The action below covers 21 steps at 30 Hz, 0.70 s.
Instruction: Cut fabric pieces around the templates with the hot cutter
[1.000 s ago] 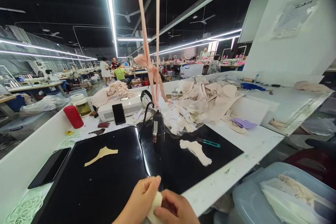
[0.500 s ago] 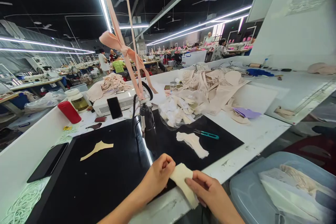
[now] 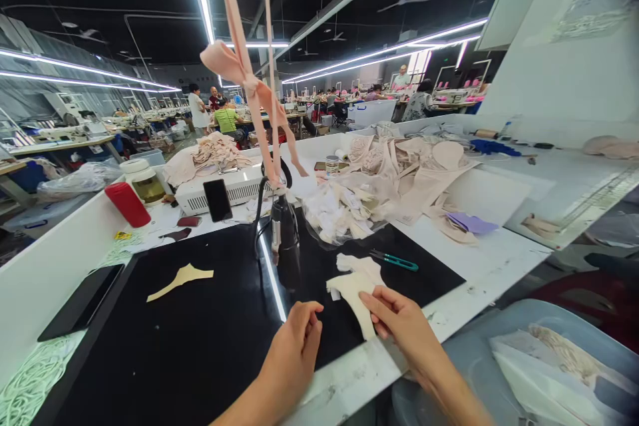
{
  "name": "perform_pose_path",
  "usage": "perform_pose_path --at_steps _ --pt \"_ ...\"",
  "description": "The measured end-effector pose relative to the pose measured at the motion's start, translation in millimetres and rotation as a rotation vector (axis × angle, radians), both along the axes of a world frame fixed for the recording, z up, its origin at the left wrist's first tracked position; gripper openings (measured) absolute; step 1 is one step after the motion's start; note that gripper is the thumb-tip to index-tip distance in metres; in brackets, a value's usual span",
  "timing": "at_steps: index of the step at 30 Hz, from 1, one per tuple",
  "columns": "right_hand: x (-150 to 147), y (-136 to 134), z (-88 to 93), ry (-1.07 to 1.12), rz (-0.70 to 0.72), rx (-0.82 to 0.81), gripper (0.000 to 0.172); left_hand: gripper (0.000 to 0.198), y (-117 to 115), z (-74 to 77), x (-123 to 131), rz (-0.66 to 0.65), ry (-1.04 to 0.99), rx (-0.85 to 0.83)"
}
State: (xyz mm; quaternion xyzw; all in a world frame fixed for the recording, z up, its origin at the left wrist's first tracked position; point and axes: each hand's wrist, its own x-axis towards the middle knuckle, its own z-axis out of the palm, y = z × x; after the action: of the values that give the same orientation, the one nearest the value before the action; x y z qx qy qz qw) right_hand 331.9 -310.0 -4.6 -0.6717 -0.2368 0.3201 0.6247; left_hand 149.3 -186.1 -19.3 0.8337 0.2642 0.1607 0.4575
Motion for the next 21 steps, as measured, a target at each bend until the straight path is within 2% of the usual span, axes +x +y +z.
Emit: perform_pose_path --at_steps 5,8,11,16,18,21 --pt "6.9 22.1 -1.3 -0.018 -0.036 0.047 0.051 0.029 -3.4 -4.6 -2.4 -0.019 0.009 0.019" --pt "8.2 25.9 -11.5 -0.06 -0.006 -0.057 0.051 0.032 -1.1 -6.2 3.0 -0.037 -0.012 0.082" --pt "7.1 23.0 -21.4 -0.118 0.031 -0.175 0.05 0.038 1.1 -4.1 12.9 -0.101 -0.014 0.215" --pt "4.3 18.0 -23.6 -0.219 0.042 -0.293 0.042 0.043 -1.9 7.0 29.3 -0.167 0.114 0.383" --pt "3.9 16.2 -21.3 -0.244 0.046 -0.322 0.041 0.044 -3.5 9.4 33.0 -0.156 0.13 0.388" --pt "3.8 12.7 -19.1 -0.259 0.052 -0.345 0.04 0.044 -3.2 8.8 36.4 -0.116 0.061 0.293"
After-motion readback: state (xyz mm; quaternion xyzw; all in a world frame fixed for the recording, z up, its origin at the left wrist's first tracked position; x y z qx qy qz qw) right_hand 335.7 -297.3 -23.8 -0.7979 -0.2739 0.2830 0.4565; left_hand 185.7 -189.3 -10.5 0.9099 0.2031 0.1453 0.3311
